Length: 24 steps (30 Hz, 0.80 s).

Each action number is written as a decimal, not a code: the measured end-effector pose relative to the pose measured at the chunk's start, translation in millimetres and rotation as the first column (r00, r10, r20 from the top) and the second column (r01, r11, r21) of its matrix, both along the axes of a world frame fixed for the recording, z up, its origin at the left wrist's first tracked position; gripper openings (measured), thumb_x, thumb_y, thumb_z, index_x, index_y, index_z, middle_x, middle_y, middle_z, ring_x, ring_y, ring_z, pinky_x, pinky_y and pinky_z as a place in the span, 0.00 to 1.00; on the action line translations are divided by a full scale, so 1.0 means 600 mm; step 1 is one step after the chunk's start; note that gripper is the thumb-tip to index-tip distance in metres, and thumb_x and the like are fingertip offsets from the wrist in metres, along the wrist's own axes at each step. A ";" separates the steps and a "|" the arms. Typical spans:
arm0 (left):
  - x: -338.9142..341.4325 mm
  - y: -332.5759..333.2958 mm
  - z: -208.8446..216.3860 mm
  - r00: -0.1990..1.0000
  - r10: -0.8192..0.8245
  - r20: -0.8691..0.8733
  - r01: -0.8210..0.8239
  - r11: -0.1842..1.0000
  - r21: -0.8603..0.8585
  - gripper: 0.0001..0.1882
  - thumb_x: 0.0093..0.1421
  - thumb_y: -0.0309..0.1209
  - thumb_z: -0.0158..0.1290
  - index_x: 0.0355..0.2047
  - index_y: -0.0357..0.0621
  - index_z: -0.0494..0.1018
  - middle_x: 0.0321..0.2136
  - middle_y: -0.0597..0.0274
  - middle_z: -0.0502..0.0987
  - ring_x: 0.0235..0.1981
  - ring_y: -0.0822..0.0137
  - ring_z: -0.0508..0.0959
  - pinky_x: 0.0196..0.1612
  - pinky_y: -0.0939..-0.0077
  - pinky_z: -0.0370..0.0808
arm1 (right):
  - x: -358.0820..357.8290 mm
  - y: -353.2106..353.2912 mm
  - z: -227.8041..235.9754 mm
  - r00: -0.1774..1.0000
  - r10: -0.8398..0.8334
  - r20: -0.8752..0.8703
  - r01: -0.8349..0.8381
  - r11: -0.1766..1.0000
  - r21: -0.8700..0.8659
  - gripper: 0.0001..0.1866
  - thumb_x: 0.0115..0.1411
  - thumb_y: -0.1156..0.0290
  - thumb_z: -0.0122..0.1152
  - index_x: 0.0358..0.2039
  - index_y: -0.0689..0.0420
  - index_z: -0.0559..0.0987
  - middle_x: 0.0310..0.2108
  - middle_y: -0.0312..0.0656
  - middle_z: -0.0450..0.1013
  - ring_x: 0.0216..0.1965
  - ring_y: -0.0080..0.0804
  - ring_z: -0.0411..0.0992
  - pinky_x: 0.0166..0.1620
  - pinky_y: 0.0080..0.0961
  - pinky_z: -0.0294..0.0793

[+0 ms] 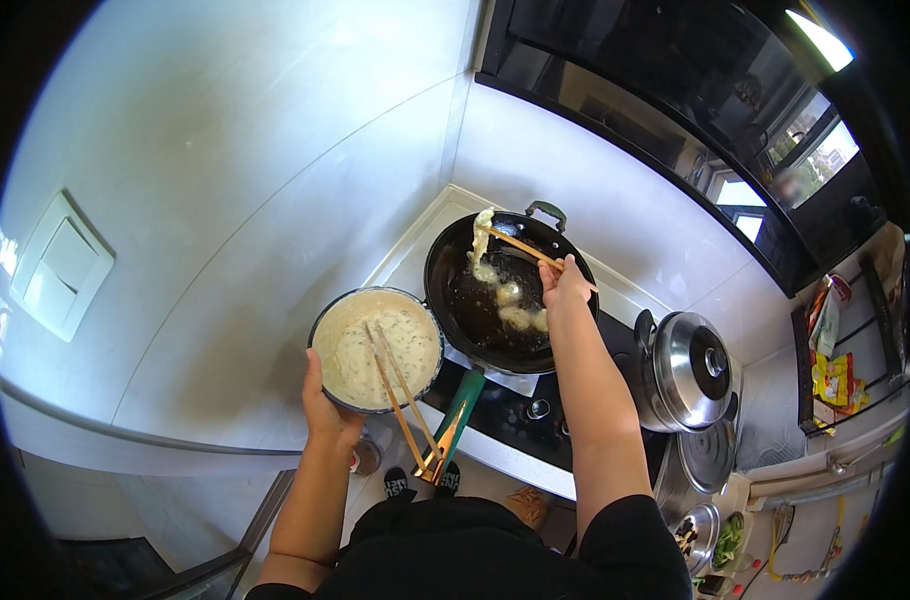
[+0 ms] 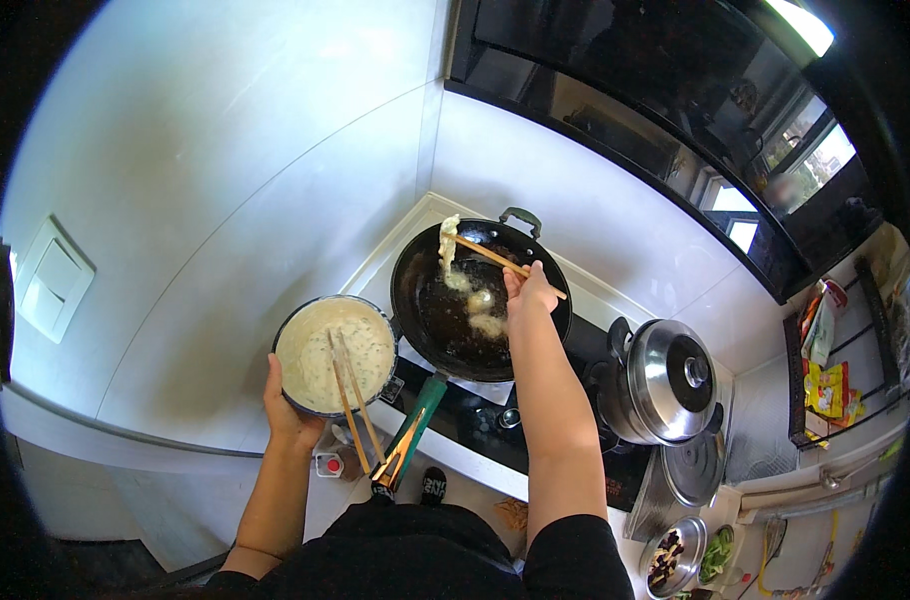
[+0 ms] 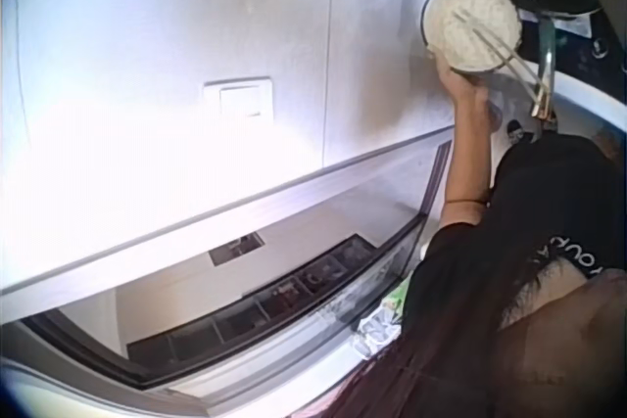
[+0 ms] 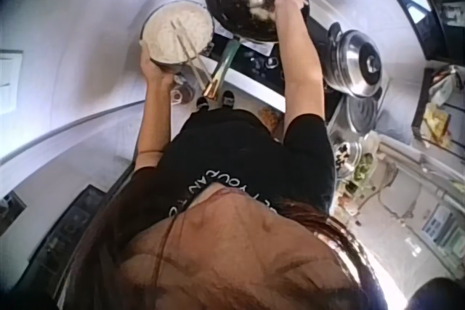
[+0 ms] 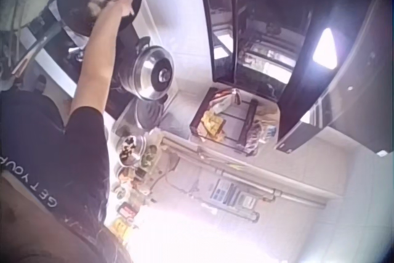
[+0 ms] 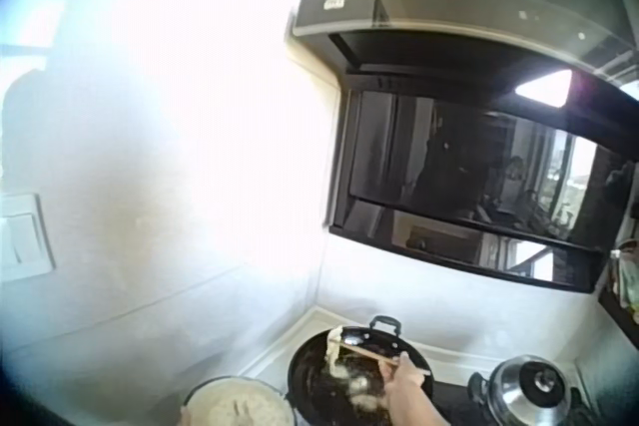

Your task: The person uses chopsticks to transfer small pieces of batter from a bowl into a pan of hot oil, frying them.

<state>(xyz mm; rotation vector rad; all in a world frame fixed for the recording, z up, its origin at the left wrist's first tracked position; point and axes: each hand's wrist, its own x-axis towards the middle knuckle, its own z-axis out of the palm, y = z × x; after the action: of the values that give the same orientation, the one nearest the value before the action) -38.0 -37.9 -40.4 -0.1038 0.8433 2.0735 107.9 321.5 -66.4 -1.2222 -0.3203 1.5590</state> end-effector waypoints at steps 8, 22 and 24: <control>0.002 0.006 -0.004 1.000 0.024 -0.018 -0.025 0.999 -0.043 0.34 0.62 0.58 0.40 0.56 0.43 0.64 0.52 0.56 0.70 0.53 0.59 0.71 0.54 0.61 0.69 | 0.049 0.031 -0.029 0.966 -0.255 0.039 0.255 0.967 0.004 0.15 0.63 0.64 0.55 0.25 0.64 0.71 0.23 0.48 0.72 0.20 0.39 0.76 0.26 0.26 0.81; 0.005 0.026 -0.011 1.000 0.001 -0.018 -0.001 1.000 -0.006 0.33 0.63 0.56 0.40 0.56 0.42 0.63 0.53 0.55 0.70 0.53 0.58 0.71 0.54 0.61 0.69 | 0.068 -0.008 -0.006 0.788 -0.408 0.461 0.425 0.902 0.071 0.19 0.55 0.62 0.65 0.25 0.70 0.77 0.21 0.46 0.76 0.17 0.30 0.75 0.18 0.19 0.75; 0.005 0.028 -0.011 1.000 -0.004 -0.017 0.005 1.000 0.007 0.33 0.63 0.56 0.40 0.56 0.42 0.63 0.53 0.55 0.70 0.53 0.58 0.71 0.55 0.61 0.69 | 0.079 -0.007 -0.012 0.769 -0.420 0.481 0.418 0.901 0.118 0.19 0.55 0.62 0.65 0.24 0.70 0.77 0.21 0.45 0.76 0.17 0.30 0.75 0.18 0.19 0.74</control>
<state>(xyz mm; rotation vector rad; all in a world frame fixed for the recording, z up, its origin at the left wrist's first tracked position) -34.7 -21.4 -47.2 -0.0811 0.8458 2.0754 155.4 317.4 -73.7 -1.5646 -0.3483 0.8387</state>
